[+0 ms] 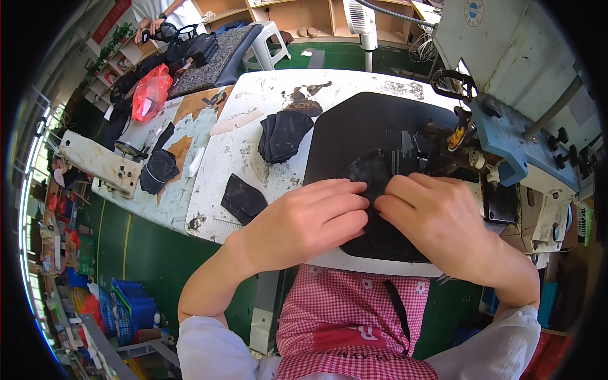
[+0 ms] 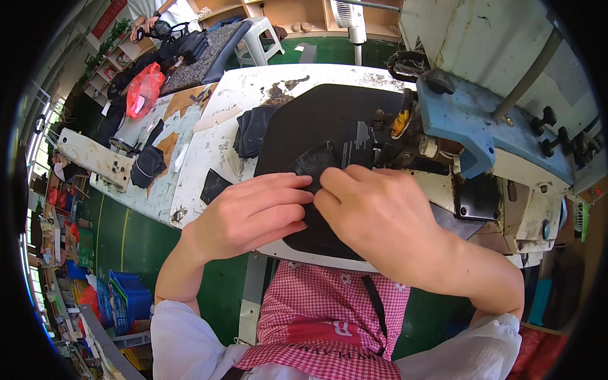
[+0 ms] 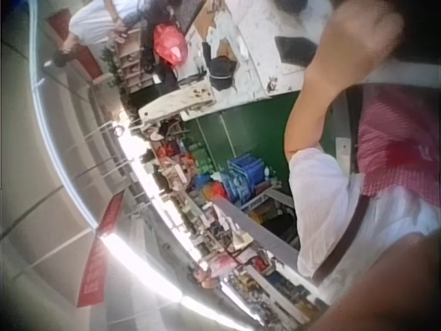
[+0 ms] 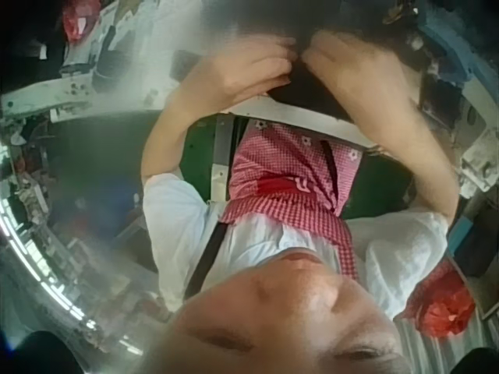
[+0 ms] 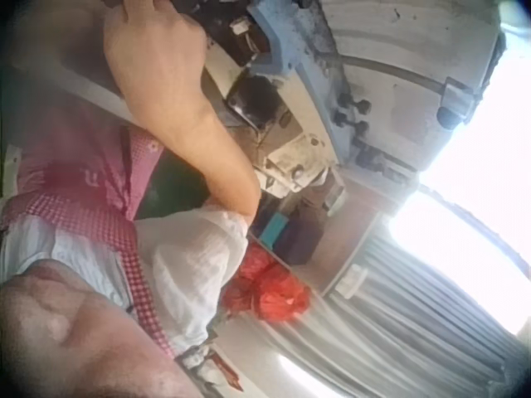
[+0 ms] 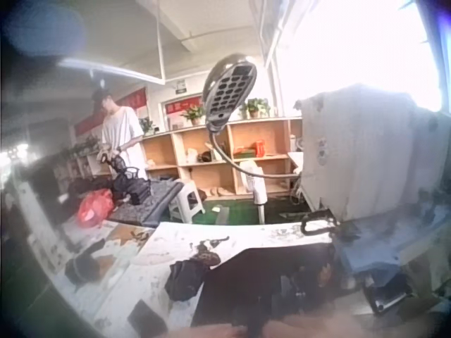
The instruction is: The person feeds fabric pieces through a machine one at a time, stacks the pieces on the table, secures a bundle of pieces with a rubber band, and folds and rubs a fabric piece by hand.
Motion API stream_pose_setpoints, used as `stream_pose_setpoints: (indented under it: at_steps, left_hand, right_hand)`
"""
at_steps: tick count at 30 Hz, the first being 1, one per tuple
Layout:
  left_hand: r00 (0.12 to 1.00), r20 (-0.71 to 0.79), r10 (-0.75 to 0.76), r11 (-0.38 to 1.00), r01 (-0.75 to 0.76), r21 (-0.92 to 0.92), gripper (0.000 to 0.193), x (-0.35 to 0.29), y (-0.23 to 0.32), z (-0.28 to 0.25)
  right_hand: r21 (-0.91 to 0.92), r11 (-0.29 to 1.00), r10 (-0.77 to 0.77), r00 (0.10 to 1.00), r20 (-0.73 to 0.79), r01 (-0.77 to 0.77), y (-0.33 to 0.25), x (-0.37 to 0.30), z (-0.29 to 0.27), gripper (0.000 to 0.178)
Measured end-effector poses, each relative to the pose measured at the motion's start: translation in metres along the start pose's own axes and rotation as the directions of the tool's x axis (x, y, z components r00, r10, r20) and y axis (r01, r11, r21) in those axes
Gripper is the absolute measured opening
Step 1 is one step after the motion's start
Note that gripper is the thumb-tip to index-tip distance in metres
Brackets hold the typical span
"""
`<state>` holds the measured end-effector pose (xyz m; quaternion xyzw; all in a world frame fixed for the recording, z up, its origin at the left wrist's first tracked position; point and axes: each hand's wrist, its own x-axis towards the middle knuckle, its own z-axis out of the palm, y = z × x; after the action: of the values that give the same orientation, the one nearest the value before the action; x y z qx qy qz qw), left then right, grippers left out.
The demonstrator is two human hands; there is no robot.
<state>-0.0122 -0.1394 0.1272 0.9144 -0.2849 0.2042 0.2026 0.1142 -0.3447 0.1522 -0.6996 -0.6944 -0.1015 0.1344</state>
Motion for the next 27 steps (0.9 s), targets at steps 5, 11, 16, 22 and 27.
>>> stream_pose_setpoints:
  at_steps: [5,11,16,22,27]
  left_hand:
    - [0.995,-0.096,0.015,0.993,-0.004,0.115,0.025,0.015,0.005,0.008]
    - [0.938,-0.334,-0.091,0.882,0.232,0.411,0.030,-0.063,-0.016,0.002]
    - [0.760,-0.387,-0.522,0.708,0.639,0.300,0.039,-0.176,-0.032,0.001]
    - [0.943,-0.160,-0.293,0.929,0.320,0.185,0.029,-0.136,0.009,0.116]
    - [0.961,-0.022,-0.277,0.946,0.277,0.167,0.028,-0.090,0.002,0.149]
  right_hand:
    - [-0.137,0.989,0.043,0.996,-0.078,-0.054,-0.003,0.016,0.011,0.032]
    - [0.079,0.994,-0.041,0.923,-0.382,0.077,-0.031,-0.008,0.010,0.041]
    - [0.282,0.959,-0.012,0.999,0.045,-0.001,-0.065,-0.049,0.094,0.034]
    - [0.174,0.909,0.369,0.925,0.087,-0.379,-0.011,-0.070,0.175,0.034]
    - [0.203,0.781,0.590,0.804,0.071,-0.591,-0.012,-0.104,0.157,0.029]
